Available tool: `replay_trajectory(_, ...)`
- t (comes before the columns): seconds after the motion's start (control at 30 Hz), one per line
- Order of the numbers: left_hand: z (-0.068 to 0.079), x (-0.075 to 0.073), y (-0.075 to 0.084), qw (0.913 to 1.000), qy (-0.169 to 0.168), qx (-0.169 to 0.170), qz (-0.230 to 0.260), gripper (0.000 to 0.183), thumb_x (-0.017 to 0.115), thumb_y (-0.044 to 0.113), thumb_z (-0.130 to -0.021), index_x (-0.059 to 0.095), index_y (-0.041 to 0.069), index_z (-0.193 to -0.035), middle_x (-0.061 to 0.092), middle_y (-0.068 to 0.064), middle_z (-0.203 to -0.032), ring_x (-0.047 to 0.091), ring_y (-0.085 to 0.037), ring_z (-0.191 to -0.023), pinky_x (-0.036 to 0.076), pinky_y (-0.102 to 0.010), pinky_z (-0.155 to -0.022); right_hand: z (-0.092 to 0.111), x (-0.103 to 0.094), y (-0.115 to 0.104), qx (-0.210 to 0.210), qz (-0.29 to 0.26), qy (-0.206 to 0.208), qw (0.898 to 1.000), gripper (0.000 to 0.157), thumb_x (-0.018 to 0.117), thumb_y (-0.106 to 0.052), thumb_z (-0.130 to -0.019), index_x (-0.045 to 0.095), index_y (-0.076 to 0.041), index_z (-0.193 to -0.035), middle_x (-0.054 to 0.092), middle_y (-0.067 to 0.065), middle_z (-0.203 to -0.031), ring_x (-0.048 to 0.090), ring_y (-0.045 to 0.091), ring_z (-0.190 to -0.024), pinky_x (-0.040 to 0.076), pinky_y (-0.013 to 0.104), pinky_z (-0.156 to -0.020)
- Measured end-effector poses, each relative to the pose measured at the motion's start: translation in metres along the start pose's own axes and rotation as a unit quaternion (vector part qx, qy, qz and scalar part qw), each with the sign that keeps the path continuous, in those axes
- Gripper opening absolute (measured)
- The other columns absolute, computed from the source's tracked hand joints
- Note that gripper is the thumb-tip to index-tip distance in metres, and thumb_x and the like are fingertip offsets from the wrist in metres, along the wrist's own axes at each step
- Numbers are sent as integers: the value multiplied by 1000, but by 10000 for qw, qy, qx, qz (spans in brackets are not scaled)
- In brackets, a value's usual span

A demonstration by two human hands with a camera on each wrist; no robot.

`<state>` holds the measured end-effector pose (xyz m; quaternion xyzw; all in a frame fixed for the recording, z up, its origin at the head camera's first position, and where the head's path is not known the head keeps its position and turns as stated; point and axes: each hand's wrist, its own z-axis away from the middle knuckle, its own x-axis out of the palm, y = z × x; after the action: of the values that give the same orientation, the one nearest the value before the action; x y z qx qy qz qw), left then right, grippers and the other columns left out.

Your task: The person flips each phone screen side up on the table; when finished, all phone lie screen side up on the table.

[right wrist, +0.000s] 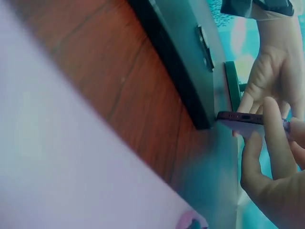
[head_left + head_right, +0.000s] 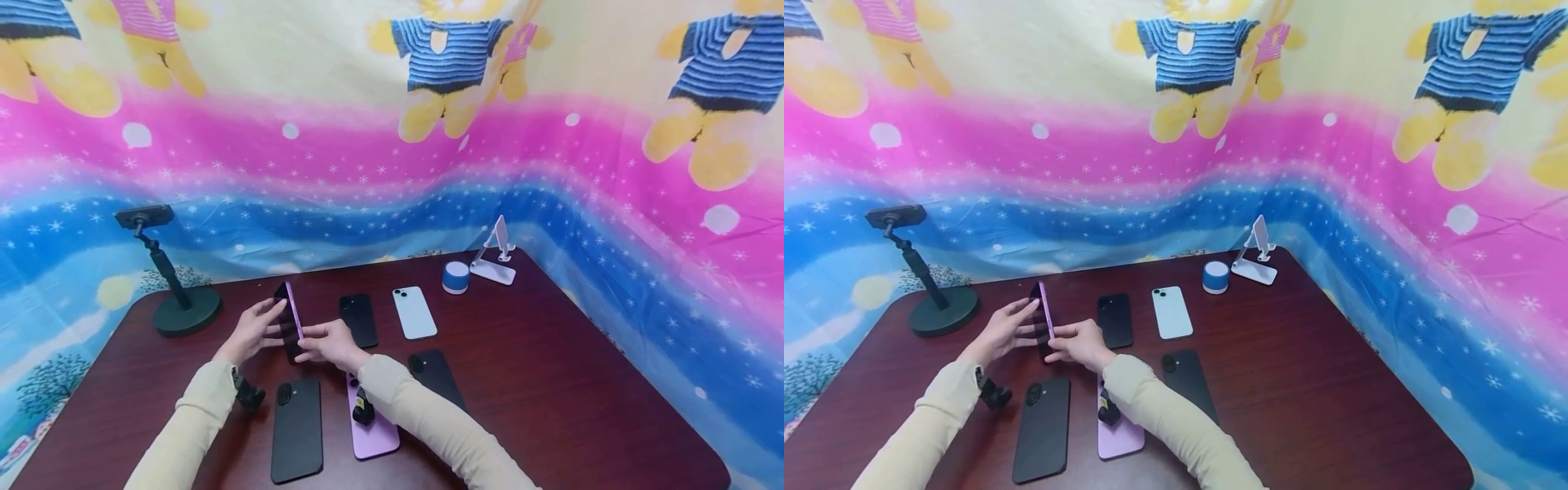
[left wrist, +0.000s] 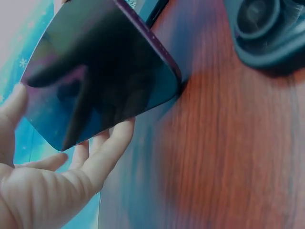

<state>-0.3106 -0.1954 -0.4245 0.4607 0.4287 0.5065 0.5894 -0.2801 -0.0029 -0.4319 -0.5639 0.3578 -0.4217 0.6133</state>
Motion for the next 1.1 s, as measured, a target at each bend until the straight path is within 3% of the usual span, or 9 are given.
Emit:
replay_trajectory(0.1,3,-3,-2,9998,140,-16,-125,78,47,39,-99,8,-5,-151,28,-36,-147,53,-38,-122,56,-41,-84,1,0,-1,-75,114,102,9999,35,64,-1,-89,62,5,-123,69,23,-108,72,32,-80,58,37,-74)
replay_trajectory(0.2,4,-6,-5,9986,358,5,-400,68,46,30,-101,16,-8,-149,32,-37,-145,49,-41,-126,57,-37,-81,3,0,-2,-141,480,204,9985,34,66,-2,-88,63,3,-122,71,21,-102,72,30,-76,59,35,-66)
replay_trajectory(0.37,6,-10,-8,9957,667,52,-636,58,48,23,-101,28,-6,-147,37,-35,-143,56,-34,-120,58,-31,-77,4,2,0,-236,1046,385,9935,33,68,-1,-86,66,2,-119,74,16,-92,73,25,-69,57,30,-53)
replay_trajectory(0.63,7,-14,-11,9970,644,72,-427,53,51,13,-99,33,-6,-145,49,-29,-136,64,-7,-90,58,-34,-77,4,1,1,-61,1617,654,9846,30,65,3,-86,66,5,-117,73,16,-86,72,27,-69,58,31,-55)
replay_trajectory(0.83,3,-13,-14,9958,682,138,-595,50,52,13,-99,38,-5,-143,48,-29,-138,64,-9,-92,58,-34,-78,3,0,0,202,1495,635,9865,34,63,9,-85,63,7,-119,73,19,-85,73,29,-73,58,31,-57)
replay_trajectory(1.1,3,-12,-18,9956,660,111,-656,49,52,9,-98,38,-7,-142,43,-31,-141,64,-8,-97,57,-34,-81,-1,-2,6,425,1624,658,9836,47,73,11,-75,64,5,-120,72,10,-79,72,20,-72,58,28,-58)
